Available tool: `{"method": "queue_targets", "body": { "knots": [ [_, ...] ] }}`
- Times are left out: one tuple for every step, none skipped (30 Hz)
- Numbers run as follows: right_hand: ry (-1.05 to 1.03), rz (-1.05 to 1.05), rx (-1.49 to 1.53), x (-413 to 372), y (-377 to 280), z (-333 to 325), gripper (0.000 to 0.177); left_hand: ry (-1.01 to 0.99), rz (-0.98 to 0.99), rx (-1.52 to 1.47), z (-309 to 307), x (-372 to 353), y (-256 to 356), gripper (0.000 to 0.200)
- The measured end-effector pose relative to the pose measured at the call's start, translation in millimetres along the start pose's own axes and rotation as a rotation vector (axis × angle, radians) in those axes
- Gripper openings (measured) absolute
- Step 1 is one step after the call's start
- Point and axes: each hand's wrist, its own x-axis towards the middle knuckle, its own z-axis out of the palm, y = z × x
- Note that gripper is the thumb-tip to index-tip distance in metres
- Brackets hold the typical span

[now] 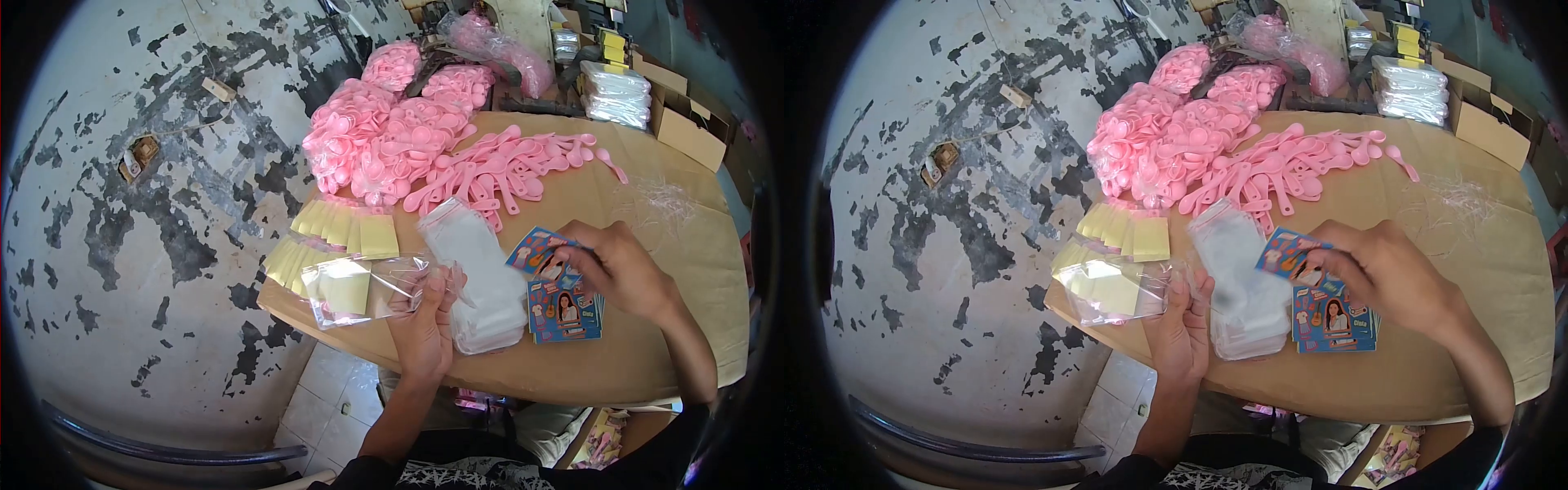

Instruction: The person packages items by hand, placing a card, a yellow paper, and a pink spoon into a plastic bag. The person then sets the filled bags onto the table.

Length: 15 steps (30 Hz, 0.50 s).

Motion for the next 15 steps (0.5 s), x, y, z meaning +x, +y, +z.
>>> {"method": "queue_targets", "body": {
  "knots": [
    [-0.023, -0.014, 0.050, -1, -3, 3, 0.012, -0.001, -0.025, -0.004, 1, -1, -1, 0.033],
    [-0.045, -0.027, 0.101, -2, -4, 7, 0.012, -0.003, -0.050, -0.006, 2, -1, -2, 0.032],
    [-0.066, -0.042, 0.152, -4, -3, 11, 0.013, -0.007, -0.075, -0.008, 3, -1, -4, 0.032],
    [-0.068, -0.069, 0.137, -4, -1, 14, 0.014, -0.017, -0.085, 0.015, 6, -3, -5, 0.029],
    [-0.072, -0.098, 0.124, -4, 1, 17, 0.014, -0.025, -0.093, 0.039, 11, -6, -6, 0.025],
    [-0.077, -0.127, 0.110, -5, 3, 19, 0.014, -0.032, -0.100, 0.063, 13, -9, -7, 0.022],
    [-0.069, -0.145, 0.102, -5, 4, 20, 0.014, -0.055, -0.087, 0.083, 12, -9, -8, 0.022],
    [-0.062, -0.163, 0.094, -6, 4, 21, 0.015, -0.075, -0.073, 0.102, 9, -10, -10, 0.023],
    [-0.055, -0.182, 0.086, -6, 5, 22, 0.015, -0.078, -0.064, 0.098, 9, -10, -10, 0.023],
    [-0.064, -0.148, 0.090, -6, 3, 22, 0.015, -0.081, -0.055, 0.094, 8, -11, -11, 0.023],
    [-0.072, -0.113, 0.095, -8, -1, 21, 0.015, -0.067, -0.052, 0.067, 10, -11, -11, 0.023],
    [-0.080, -0.078, 0.099, -8, -4, 20, 0.015, -0.054, -0.049, 0.040, 12, -12, -11, 0.022],
    [-0.063, -0.086, 0.084, -9, -4, 22, 0.016, -0.028, -0.028, 0.055, 17, -13, -11, 0.022],
    [-0.046, -0.093, 0.068, -10, -4, 23, 0.016, -0.003, -0.008, 0.069, 23, -14, -10, 0.022],
    [-0.030, -0.100, 0.051, -11, -5, 24, 0.017, 0.022, 0.013, 0.082, 27, -15, -10, 0.022]
  ]
}}
